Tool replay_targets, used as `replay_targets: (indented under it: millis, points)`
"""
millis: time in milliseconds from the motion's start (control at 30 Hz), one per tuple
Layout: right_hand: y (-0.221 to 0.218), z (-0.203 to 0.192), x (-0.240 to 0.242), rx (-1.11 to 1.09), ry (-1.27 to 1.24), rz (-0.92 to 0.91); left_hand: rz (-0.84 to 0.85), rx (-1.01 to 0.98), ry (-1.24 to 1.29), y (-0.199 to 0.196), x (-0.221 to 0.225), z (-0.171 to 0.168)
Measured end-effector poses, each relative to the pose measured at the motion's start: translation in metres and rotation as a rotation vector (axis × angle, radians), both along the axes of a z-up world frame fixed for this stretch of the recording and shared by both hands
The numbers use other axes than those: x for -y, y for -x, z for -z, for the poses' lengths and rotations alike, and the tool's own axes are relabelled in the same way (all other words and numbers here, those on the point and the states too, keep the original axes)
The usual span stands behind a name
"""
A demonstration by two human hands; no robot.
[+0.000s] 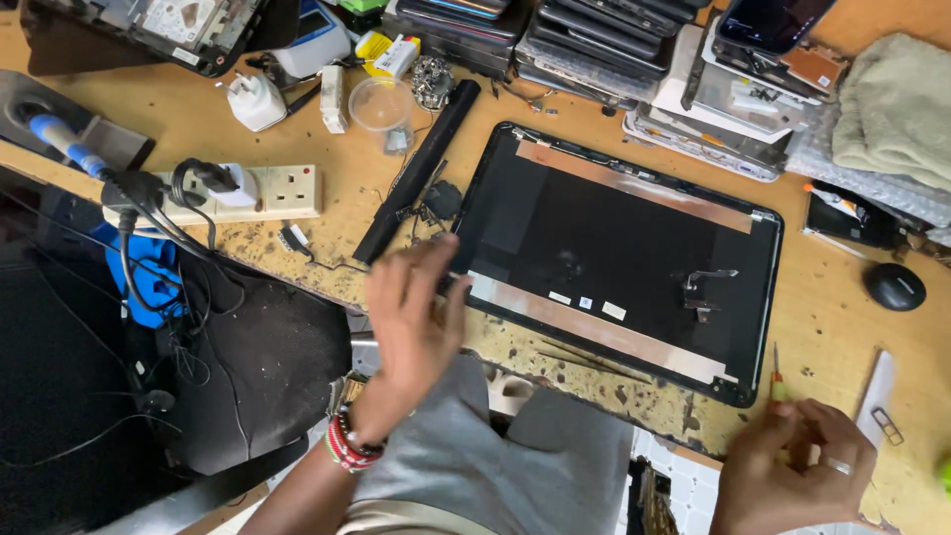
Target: The person works on a disassembled laptop screen assembly on a cluttered repair bench. They first use a screwdriver on the screen frame, handle a small hinge bracket by hand, then use a soldering iron with a thin probe to solder the bracket area, producing smoke, before lifting the iron away.
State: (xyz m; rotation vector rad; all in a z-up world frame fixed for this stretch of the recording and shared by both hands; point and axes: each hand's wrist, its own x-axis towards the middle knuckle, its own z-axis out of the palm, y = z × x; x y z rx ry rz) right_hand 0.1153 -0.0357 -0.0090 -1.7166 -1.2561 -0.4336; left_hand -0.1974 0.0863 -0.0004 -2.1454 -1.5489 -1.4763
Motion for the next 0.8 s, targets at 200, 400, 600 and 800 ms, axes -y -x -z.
replay_targets:
  millis: [200,400,600,800]
  points:
    - [-0.002,0.004,0.002,0.049,0.020,0.055,-0.131,0.006,0.219,0.035,-0.011,-0.005]
    - [-0.010,0.013,-0.005,0.029,-0.080,0.019,-0.099,-0.041,0.187,0.032,-0.013,-0.011]
    - [-0.003,-0.005,-0.013,0.025,-0.089,0.035,-0.079,-0.177,0.093,0.041,-0.015,-0.002]
    - [-0.006,-0.003,-0.012,-0.111,-0.075,0.055,-0.108,-0.348,-0.013,0.050,-0.016,0.013]
